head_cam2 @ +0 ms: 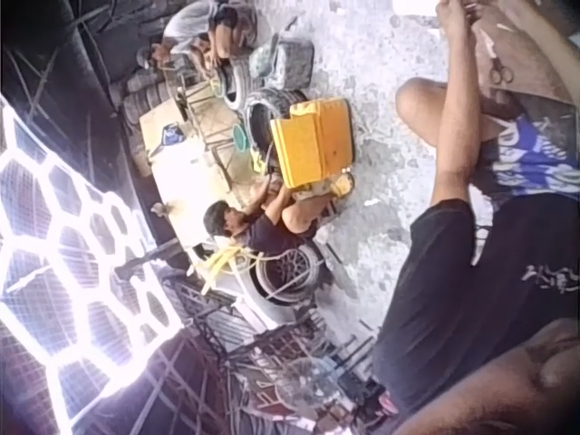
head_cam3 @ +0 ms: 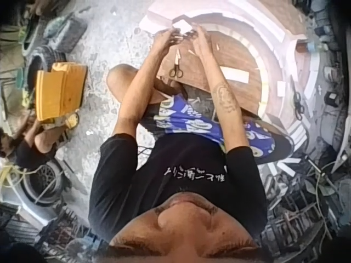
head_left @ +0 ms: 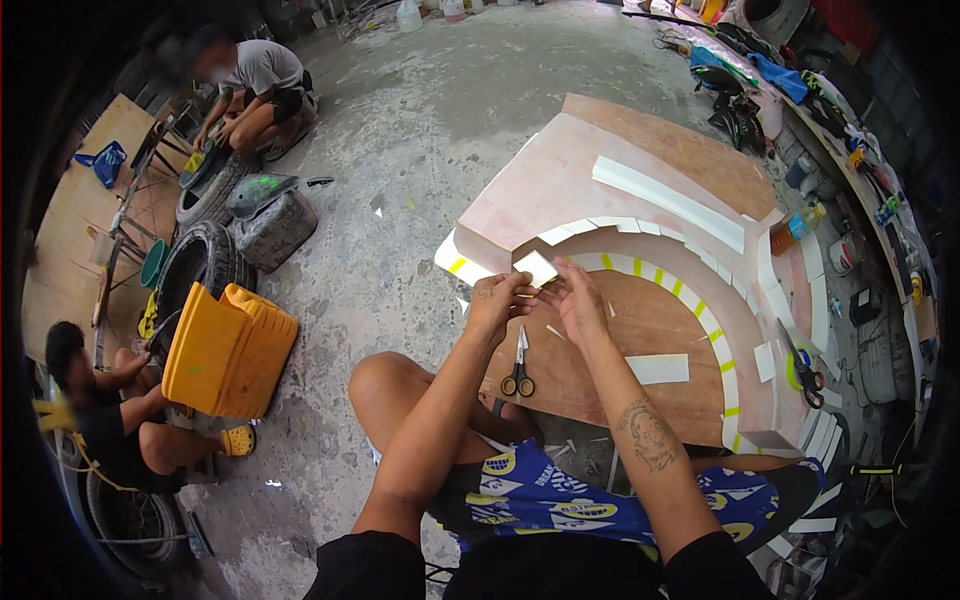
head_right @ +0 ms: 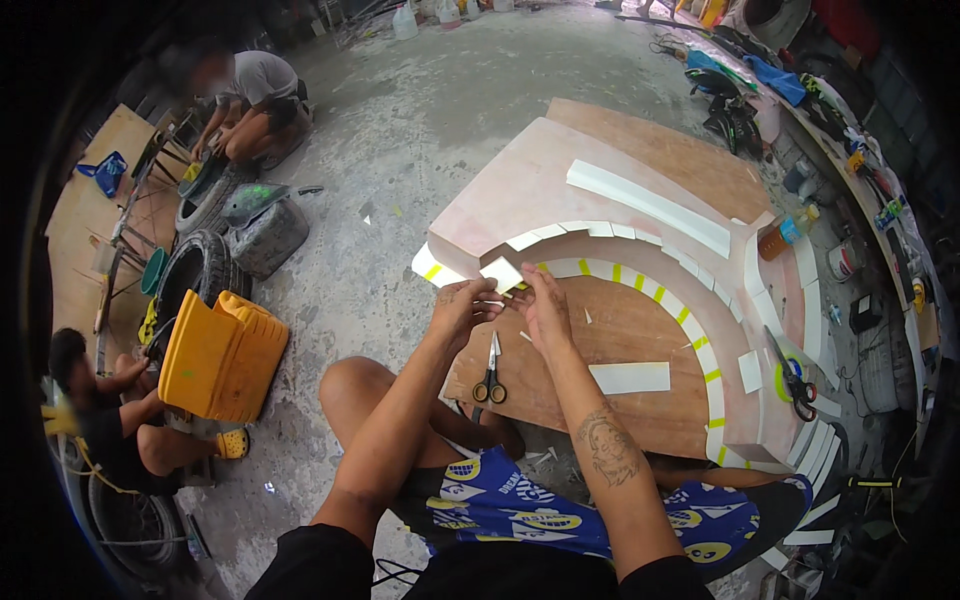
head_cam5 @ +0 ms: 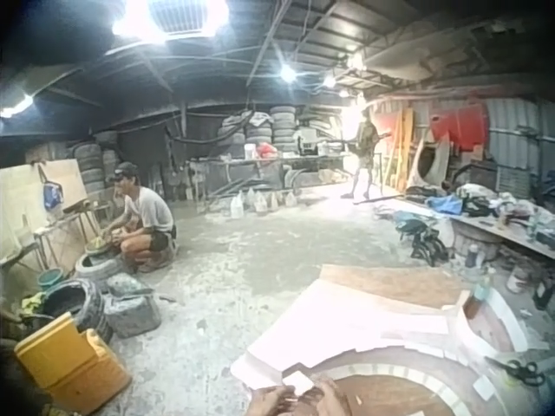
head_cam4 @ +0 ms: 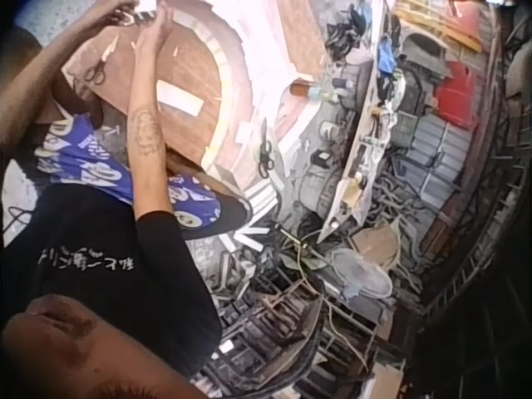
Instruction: The recorder is cutting and applying strips of material to a curved automotive body part mold.
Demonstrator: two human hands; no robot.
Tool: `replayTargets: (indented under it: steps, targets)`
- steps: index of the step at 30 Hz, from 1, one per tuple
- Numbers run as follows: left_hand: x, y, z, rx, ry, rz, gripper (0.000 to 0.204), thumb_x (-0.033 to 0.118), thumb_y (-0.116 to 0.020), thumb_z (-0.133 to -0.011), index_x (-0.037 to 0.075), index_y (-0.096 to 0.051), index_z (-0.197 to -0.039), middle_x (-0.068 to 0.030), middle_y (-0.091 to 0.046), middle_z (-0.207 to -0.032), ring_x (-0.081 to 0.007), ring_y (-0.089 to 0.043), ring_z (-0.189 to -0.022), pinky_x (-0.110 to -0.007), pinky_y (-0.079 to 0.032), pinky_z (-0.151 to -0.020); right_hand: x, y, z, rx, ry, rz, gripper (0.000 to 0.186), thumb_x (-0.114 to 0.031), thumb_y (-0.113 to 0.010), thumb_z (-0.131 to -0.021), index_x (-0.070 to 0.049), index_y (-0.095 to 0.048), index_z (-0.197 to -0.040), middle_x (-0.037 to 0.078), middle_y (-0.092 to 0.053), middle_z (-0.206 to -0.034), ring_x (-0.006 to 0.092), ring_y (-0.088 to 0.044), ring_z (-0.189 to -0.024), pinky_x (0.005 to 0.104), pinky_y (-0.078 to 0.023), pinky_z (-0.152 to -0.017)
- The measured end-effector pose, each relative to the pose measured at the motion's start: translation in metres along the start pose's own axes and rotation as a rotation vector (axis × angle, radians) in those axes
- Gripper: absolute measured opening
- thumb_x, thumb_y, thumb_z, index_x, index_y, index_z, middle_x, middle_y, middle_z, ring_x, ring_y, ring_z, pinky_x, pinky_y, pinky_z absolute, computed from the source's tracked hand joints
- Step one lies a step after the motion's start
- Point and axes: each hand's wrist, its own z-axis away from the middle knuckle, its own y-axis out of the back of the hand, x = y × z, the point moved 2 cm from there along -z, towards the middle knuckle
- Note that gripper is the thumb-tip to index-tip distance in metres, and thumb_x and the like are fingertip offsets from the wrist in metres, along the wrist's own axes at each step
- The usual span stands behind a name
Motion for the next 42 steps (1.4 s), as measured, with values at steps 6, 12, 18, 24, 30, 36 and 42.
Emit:
replayTargets:
  steps: [6,12,18,24,30,36,42]
  targets:
    - [0.001,-0.009,-0.007,-0.011,-0.031,-0.018,0.022,0.020,-0.068,-0.087,-0.001,-0.064,-0.093,-0.0092,-0.066,-0.080,-0.0152,-0.063,-0.062,-0.024,-0.051,-0.057,0.003,0.010,-0.014,0.042,-0.214,0.070,0.018,-0.019,-0.069,-0.089,-0.005,-0.065,-0.099,0.003,-0.064,-0.085,0.0139,-0.060,-0.073,0.0287,-0.052,-0.071]
    - [0.010,-0.005,0.006,0.094,-0.155,-0.233,0.023,0.022,-0.067,-0.089,0.000,-0.065,-0.090,-0.0088,-0.067,-0.080,-0.0111,-0.061,-0.060,-0.022,-0.049,-0.057,-0.018,0.017,0.002,-0.105,-0.276,0.294,0.017,-0.016,-0.065,-0.092,-0.004,-0.064,-0.103,0.003,-0.065,-0.093,0.0128,-0.063,-0.081,0.0291,-0.053,-0.076]
    - [-0.011,-0.035,0.015,-0.450,-0.253,-0.681,0.014,0.015,-0.070,-0.086,0.001,-0.068,-0.087,-0.0022,-0.065,-0.075,-0.0085,-0.057,-0.068,-0.023,-0.046,-0.063,-0.048,0.067,0.042,-0.039,-0.358,0.407,0.016,-0.019,-0.064,-0.094,-0.006,-0.062,-0.102,0.003,-0.064,-0.099,0.0103,-0.063,-0.084,0.0283,-0.054,-0.077]
    - [-0.092,-0.063,0.050,-0.421,0.096,-0.345,0.012,0.006,-0.068,-0.087,-0.001,-0.059,-0.090,-0.0077,-0.064,-0.083,-0.0151,-0.066,-0.072,-0.025,-0.055,-0.067,-0.040,0.107,0.151,0.314,-0.404,0.092,0.029,-0.030,-0.066,-0.093,-0.004,-0.058,-0.103,0.006,-0.062,-0.100,0.0197,-0.064,-0.097,0.0382,-0.052,-0.088]
    - [-0.121,-0.067,0.068,-0.666,-0.273,-0.896,0.011,0.000,-0.069,-0.082,-0.004,-0.059,-0.083,-0.0130,-0.063,-0.078,-0.0201,-0.064,-0.069,-0.031,-0.051,-0.062,-0.024,0.136,0.207,0.391,-0.372,0.264,0.027,-0.025,-0.064,-0.094,-0.002,-0.059,-0.108,0.009,-0.065,-0.100,0.0201,-0.068,-0.089,0.0354,-0.058,-0.079]
    - [-0.111,-0.078,0.073,-0.736,-0.372,-0.948,0.008,0.000,-0.069,-0.079,-0.002,-0.066,-0.086,-0.0133,-0.065,-0.081,-0.0235,-0.063,-0.071,-0.033,-0.049,-0.065,0.010,0.166,0.253,0.423,-0.597,0.229,0.029,-0.016,-0.070,-0.089,0.002,-0.059,-0.109,0.011,-0.066,-0.099,0.0217,-0.069,-0.084,0.0350,-0.059,-0.078]
    - [-0.130,-0.092,0.085,-0.898,-0.399,-0.971,0.013,-0.003,-0.066,-0.079,0.000,-0.068,-0.091,-0.0149,-0.066,-0.090,-0.0272,-0.066,-0.080,-0.034,-0.051,-0.068,0.022,0.213,0.274,0.516,-0.617,-0.042,0.026,-0.015,-0.070,-0.089,0.001,-0.059,-0.106,0.010,-0.065,-0.096,0.0238,-0.068,-0.085,0.0368,-0.059,-0.080]
